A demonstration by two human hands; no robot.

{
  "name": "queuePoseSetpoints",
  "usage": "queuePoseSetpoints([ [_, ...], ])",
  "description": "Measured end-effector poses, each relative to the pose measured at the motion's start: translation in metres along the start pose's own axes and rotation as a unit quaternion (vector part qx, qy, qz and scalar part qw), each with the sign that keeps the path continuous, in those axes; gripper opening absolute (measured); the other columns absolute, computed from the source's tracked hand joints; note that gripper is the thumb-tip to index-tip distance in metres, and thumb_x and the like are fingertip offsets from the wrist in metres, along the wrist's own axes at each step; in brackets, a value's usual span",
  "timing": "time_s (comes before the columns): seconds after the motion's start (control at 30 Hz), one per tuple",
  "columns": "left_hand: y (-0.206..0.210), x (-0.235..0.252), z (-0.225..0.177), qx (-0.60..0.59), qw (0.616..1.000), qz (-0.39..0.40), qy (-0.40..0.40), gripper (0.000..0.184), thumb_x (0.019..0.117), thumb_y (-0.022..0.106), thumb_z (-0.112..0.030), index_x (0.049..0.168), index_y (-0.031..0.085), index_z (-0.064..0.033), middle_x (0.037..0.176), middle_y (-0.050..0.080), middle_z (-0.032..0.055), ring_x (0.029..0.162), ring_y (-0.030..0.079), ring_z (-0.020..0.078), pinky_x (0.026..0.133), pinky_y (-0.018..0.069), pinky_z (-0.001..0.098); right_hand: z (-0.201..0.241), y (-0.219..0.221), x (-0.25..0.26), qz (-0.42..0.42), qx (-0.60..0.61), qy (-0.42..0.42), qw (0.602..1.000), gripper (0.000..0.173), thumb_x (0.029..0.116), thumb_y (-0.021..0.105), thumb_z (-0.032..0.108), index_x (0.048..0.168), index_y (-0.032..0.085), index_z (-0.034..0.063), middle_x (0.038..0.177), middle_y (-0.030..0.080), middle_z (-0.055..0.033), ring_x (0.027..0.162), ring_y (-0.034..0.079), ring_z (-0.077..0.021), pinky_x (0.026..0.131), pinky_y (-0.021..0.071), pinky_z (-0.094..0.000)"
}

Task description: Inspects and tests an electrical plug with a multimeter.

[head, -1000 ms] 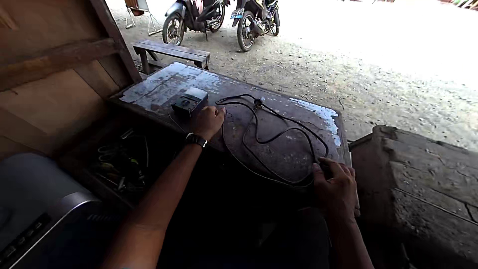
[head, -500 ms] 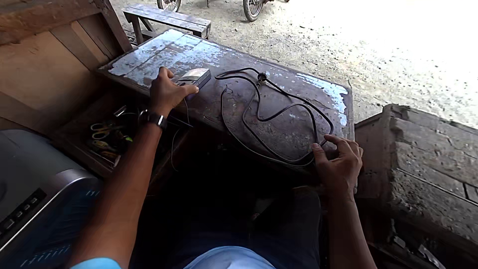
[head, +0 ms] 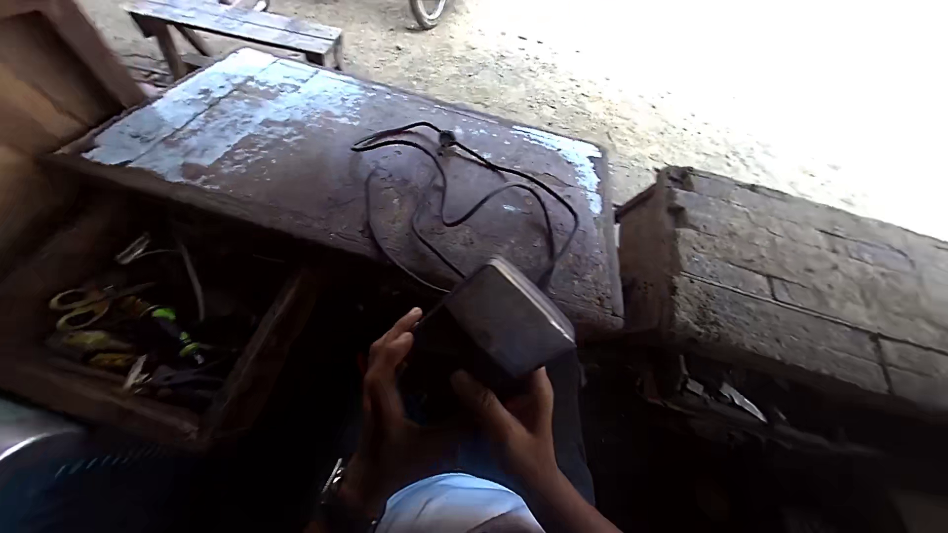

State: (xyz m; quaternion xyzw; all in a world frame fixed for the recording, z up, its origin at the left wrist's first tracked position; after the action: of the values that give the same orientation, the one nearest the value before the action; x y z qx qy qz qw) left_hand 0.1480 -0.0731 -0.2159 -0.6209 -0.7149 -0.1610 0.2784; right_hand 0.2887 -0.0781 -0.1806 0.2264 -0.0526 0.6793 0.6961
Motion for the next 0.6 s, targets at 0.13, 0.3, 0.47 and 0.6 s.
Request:
queuePoseSetpoints([
  [0.13,0.000,-0.020,0.021,-0.239,0.937,0.170,-0.190,0.029,0.0991,0.068,-0.014,0.127,0.060,-0.0119,0.090,0.074,0.0014,0.060,0.067,0.0087,0.047,0.0555,0.0220,0.034,-0.042,0.018,-0.032,-0.052,-0.104,0.993,0.038,0.0952,0.073,0.009,0.128,0.055,0.0142,0.114,0.071,0.0042,0.103,0.070,-0.0071,0.095,0.0603,-0.0285],
  [0.3,-0.027,-0.044,0.022,-0.105,0.928,0.310,-0.178,0.029,0.1094,0.048,-0.034,0.109,0.067,-0.0116,0.071,0.063,-0.0045,0.054,0.055,-0.0018,0.048,0.0474,0.0136,0.065,-0.135,0.067,-0.150,-0.161,-0.075,0.973,0.054,0.1038,0.062,0.026,0.151,0.036,0.0164,0.127,0.064,-0.0018,0.111,0.067,-0.0151,0.092,0.0607,-0.0380],
  [0.47,-0.042,-0.039,0.004,-0.017,0.926,0.346,-0.150,0.028,0.1087,0.052,-0.022,0.111,0.066,0.0028,0.080,0.067,0.0065,0.060,0.059,0.0032,0.056,0.0521,0.0196,0.038,-0.203,0.102,-0.180,-0.275,0.097,0.939,0.060,0.1047,0.058,0.030,0.155,0.037,0.0063,0.139,0.061,-0.0119,0.125,0.062,-0.0170,0.108,0.0524,-0.0383],
  [0.6,-0.031,-0.041,-0.002,0.002,0.918,0.355,-0.174,0.036,0.1076,0.053,-0.017,0.134,0.059,0.0061,0.087,0.070,0.0108,0.062,0.062,0.0094,0.057,0.0558,0.0263,0.020,-0.215,0.121,-0.203,-0.263,0.194,0.923,0.051,0.1038,0.059,0.035,0.145,0.052,0.0060,0.123,0.069,-0.0136,0.110,0.069,-0.0207,0.096,0.0567,-0.0415],
])
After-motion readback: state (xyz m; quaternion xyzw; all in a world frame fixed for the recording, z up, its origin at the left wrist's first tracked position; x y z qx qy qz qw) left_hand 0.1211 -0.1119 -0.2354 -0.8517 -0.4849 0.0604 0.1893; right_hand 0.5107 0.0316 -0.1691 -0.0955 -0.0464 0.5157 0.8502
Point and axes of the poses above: each hand's wrist, its own x-axis towards the middle knuckle, its own y-axis out of the palm, z = x × y, the point moved 1 cm from there along x, towards the middle knuckle
